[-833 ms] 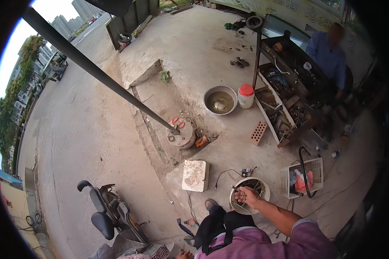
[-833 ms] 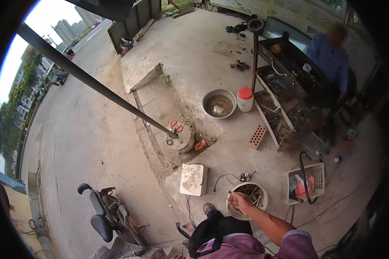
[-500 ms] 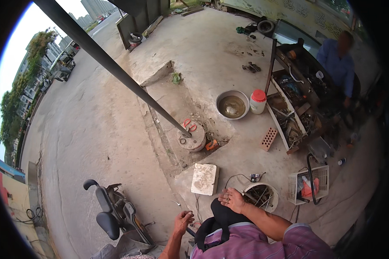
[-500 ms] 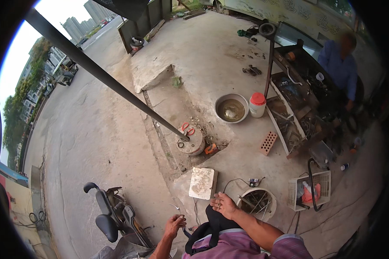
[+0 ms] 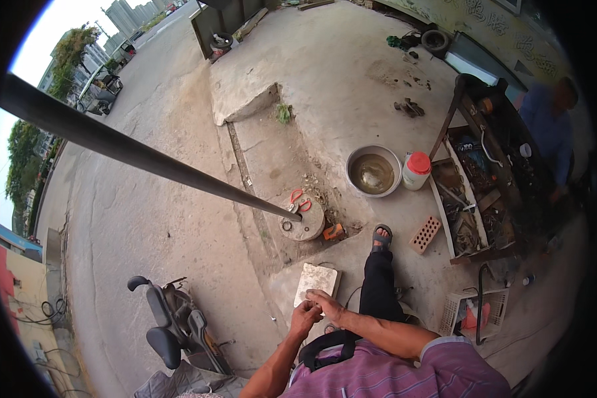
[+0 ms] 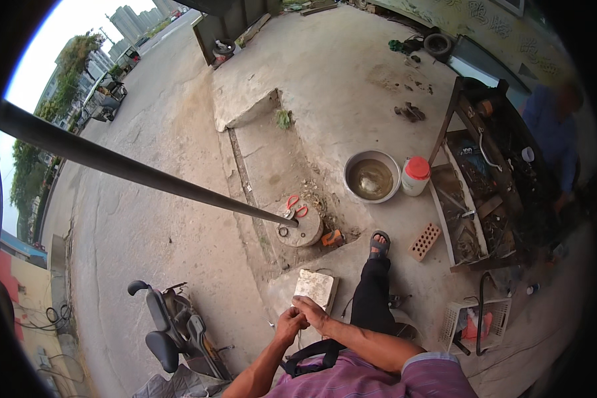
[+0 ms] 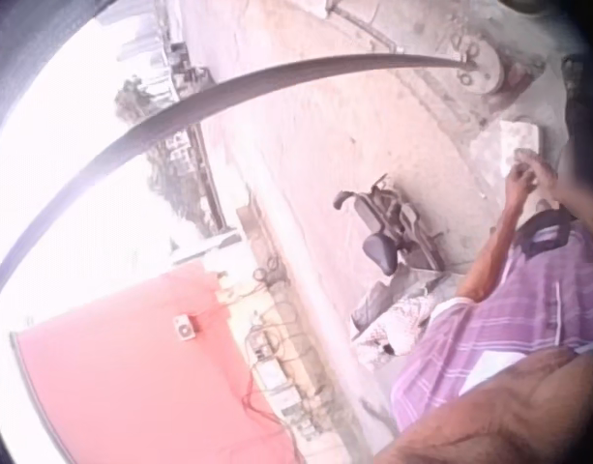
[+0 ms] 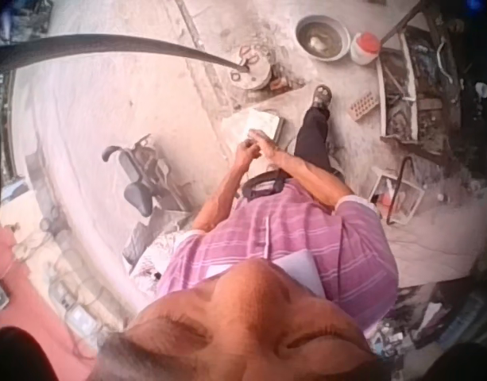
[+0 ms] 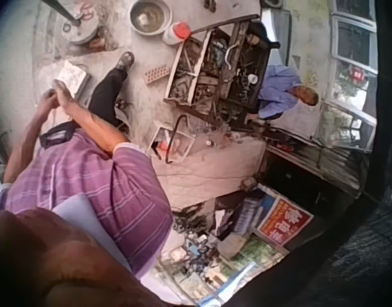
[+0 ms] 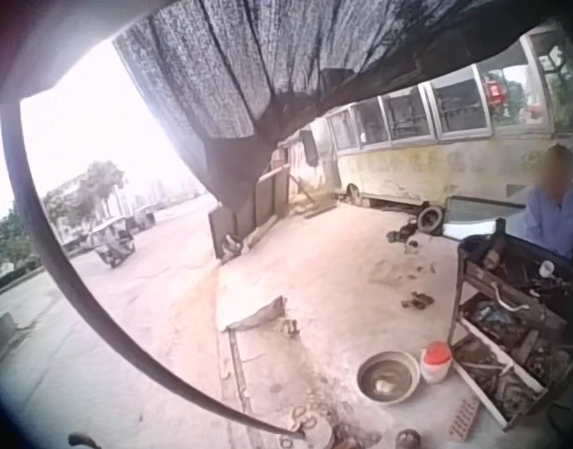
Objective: The person inflates the front tire of a scooter using a portable air compressor and pressure gauge. After inflating, they remove the hose, replace the valve cap, and wash their hands in a basin of water.
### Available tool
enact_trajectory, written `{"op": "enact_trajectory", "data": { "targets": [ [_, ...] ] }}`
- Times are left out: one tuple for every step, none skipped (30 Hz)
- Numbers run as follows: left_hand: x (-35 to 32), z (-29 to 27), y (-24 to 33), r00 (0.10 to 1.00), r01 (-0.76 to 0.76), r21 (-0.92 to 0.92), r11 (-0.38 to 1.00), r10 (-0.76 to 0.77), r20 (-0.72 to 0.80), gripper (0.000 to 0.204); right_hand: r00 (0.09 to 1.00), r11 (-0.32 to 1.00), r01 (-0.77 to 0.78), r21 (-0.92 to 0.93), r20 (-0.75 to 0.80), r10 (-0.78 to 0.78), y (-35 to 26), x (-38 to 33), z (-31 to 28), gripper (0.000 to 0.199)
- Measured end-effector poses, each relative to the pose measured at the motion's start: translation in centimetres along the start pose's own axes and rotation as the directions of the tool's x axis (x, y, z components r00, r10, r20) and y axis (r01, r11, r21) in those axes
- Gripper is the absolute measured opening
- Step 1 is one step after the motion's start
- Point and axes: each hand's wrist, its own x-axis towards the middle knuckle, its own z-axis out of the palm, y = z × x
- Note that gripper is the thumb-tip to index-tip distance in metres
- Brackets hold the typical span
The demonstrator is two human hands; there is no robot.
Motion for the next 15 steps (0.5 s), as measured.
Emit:
{"op": "enact_trajectory", "data": {
  "targets": [
    [1.7, 0.5, 1.0, 0.999, 0.038, -0.074, 0.997, -0.038, -0.002, 0.021, 1.000, 0.999, 0.006, -0.039, -0.022, -0.006, -1.3, 1.1, -1.2, 0.060],
    [3.1, 1.2, 2.0, 0.997, 0.068, -0.138, 0.988, -0.073, -0.032, 0.017, 0.999, 0.997, 0.011, -0.078, -0.045, -0.014, -2.3, 2.2, -2.6, 0.059],
    [5.7, 0.8, 0.7, 0.992, 0.095, -0.243, 0.966, -0.111, -0.055, 0.014, 0.998, 0.991, 0.016, -0.131, -0.055, -0.024, -3.8, 3.5, -4.5, 0.059],
    [7.9, 1.4, 1.2, 0.985, 0.125, -0.270, 0.955, -0.153, -0.085, 0.013, 0.998, 0.996, 0.010, -0.092, -0.065, -0.016, -4.5, 5.2, -7.5, 0.061],
    [9.6, 1.6, 1.7, 0.971, 0.169, -0.295, 0.940, -0.210, -0.115, 0.012, 0.994, 0.998, -0.064, -0.011, -0.094, 0.063, -6.9, 5.7, -9.8, 0.063],
    [11.2, 1.6, 1.7, 0.960, 0.200, -0.270, 0.942, -0.243, -0.138, 0.012, 0.980, 0.987, -0.125, 0.098, -0.142, 0.138, -9.1, 6.3, -12.3, 0.062],
    [13.0, 2.0, 2.3, 0.950, 0.226, -0.252, 0.941, -0.270, -0.157, 0.012, 0.959, 0.964, -0.176, 0.198, -0.186, 0.213, -11.4, 6.9, -15.2, 0.061],
    [14.7, 2.4, 2.9, 0.918, 0.272, -0.158, 0.949, -0.305, -0.252, 0.013, 0.952, 0.948, -0.188, 0.256, -0.189, 0.240, -13.6, 7.5, -18.5, 0.059],
    [16.2, 2.6, 3.5, 0.909, 0.307, -0.117, 0.945, -0.327, -0.259, 0.013, 0.943, 0.928, -0.203, 0.312, -0.194, 0.271, -15.8, 7.9, -21.3, 0.057],
    [18.1, 2.7, 4.2, 0.907, 0.307, -0.088, 0.948, -0.319, -0.274, 0.014, 0.937, 0.925, -0.186, 0.330, -0.222, 0.268, -18.0, 8.5, -24.0, 0.052],
    [19.8, 3.2, 5.0, 0.904, 0.312, -0.066, 0.948, -0.317, -0.287, 0.015, 0.930, 0.927, -0.172, 0.334, -0.255, 0.265, -20.1, 9.1, -26.5, 0.051],
    [21.9, 3.2, 5.3, 0.908, 0.317, -0.046, 0.947, -0.317, -0.272, 0.015, 0.925, 0.913, -0.154, 0.377, -0.269, 0.267, -22.1, 10.0, -28.8, 0.049],
    [23.8, 3.2, 5.4, 0.912, 0.323, -0.028, 0.946, -0.319, -0.257, 0.015, 0.919, 0.898, -0.135, 0.420, -0.285, 0.272, -23.6, 10.7, -31.0, 0.046],
    [25.5, 3.8, 6.4, 0.911, 0.329, -0.002, 0.944, -0.318, -0.262, 0.017, 0.912, 0.894, -0.111, 0.434, -0.313, 0.264, -24.8, 11.4, -33.1, 0.043],
    [27.3, 4.0, 7.1, 0.914, 0.335, -0.007, 0.942, -0.327, -0.238, 0.019, 0.906, 0.892, -0.085, 0.444, -0.338, 0.254, -26.1, 12.6, -34.9, 0.040]
  ]
}}
